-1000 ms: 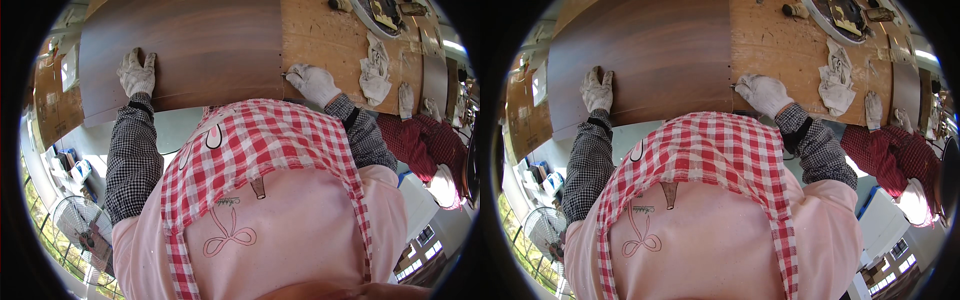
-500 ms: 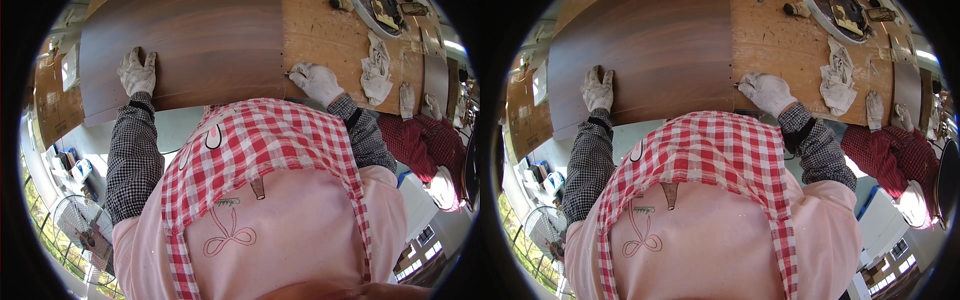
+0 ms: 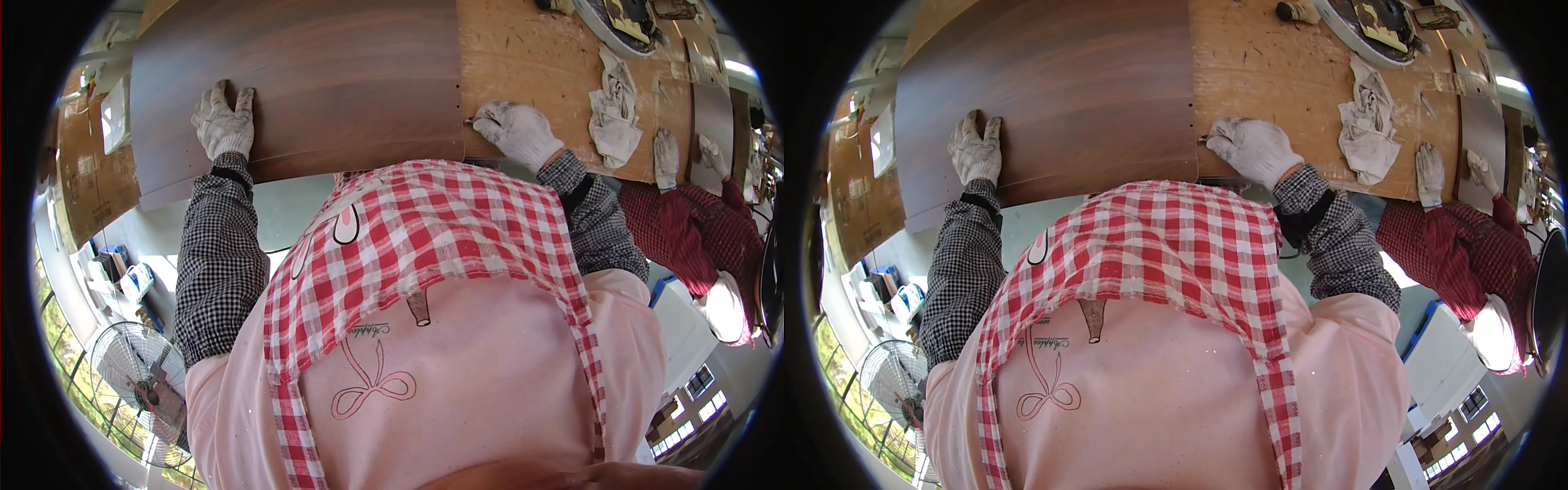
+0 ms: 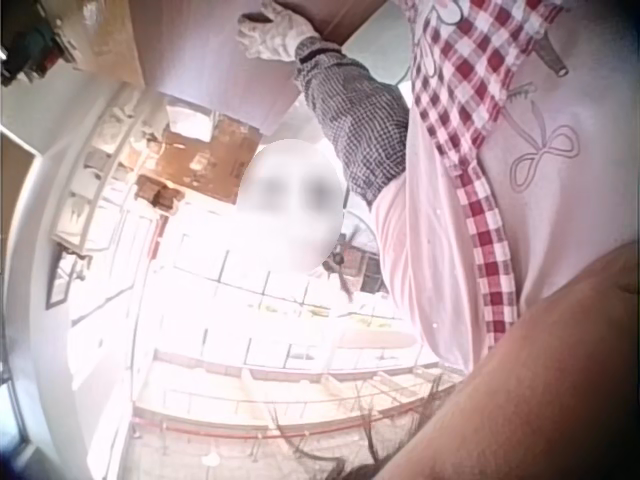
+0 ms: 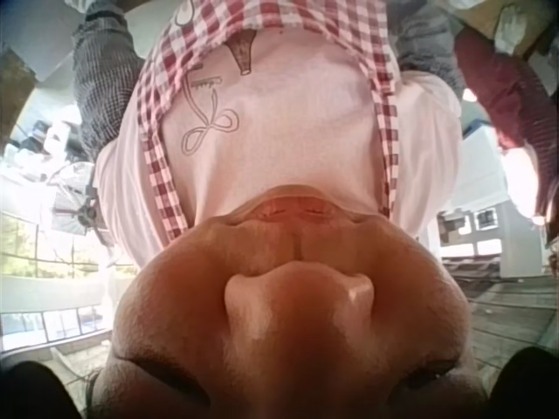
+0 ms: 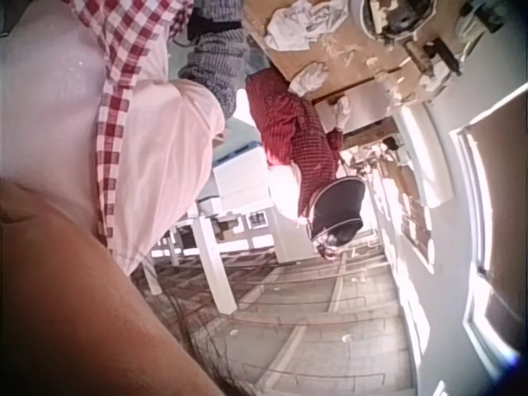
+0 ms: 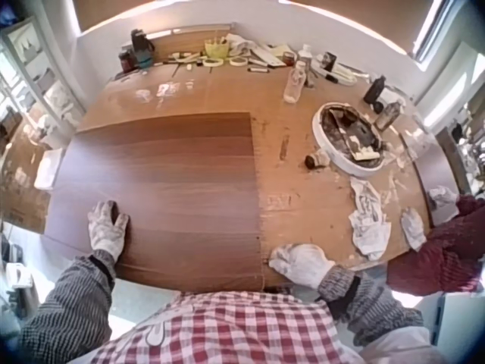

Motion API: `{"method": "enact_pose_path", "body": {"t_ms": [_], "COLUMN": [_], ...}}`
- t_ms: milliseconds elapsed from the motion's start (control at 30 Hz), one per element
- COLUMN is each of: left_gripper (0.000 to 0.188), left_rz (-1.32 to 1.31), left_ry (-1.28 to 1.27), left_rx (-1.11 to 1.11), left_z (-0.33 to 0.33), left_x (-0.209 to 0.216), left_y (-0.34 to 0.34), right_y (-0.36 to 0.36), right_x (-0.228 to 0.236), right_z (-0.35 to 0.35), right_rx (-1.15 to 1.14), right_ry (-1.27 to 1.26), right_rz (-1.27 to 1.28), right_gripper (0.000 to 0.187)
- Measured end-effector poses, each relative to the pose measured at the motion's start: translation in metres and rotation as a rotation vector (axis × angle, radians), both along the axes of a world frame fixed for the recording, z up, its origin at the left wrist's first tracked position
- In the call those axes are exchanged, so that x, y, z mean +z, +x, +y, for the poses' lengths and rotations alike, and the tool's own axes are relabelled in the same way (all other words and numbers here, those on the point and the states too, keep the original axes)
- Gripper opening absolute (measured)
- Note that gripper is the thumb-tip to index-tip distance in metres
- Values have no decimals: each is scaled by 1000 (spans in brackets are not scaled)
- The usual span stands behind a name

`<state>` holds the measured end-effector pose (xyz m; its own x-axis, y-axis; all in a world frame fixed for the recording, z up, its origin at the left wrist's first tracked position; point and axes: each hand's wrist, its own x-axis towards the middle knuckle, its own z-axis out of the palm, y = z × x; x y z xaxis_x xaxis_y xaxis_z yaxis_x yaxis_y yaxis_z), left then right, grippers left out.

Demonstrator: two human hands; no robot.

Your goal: Cleaning and polishing a wood furniture panel using a cloth, liquid, and a small handheld tool.

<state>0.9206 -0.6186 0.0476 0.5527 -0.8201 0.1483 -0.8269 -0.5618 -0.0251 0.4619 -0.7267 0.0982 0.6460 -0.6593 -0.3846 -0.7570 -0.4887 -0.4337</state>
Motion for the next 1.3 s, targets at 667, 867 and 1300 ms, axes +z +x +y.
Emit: {"method": "enact_pose_path", "body": {"t_ms": [667, 867, 1300], "left_gripper": [60, 60, 60], "left_rz": [-17, -16, -31], "left_ry": [14, 15, 1], "left_rx": [3, 8, 7], "left_z": [2, 2, 2], "left_x": [-1, 1, -1], "left_y": [0, -1, 0], "right_y": [7, 6, 8], "right_x": [8, 6, 10], "right_z": [0, 0, -2], "right_rx": [-51, -79, -59], "right_ry": [41, 49, 57], "right_rz": [39, 19, 38], "right_gripper": [34, 30, 30]}}
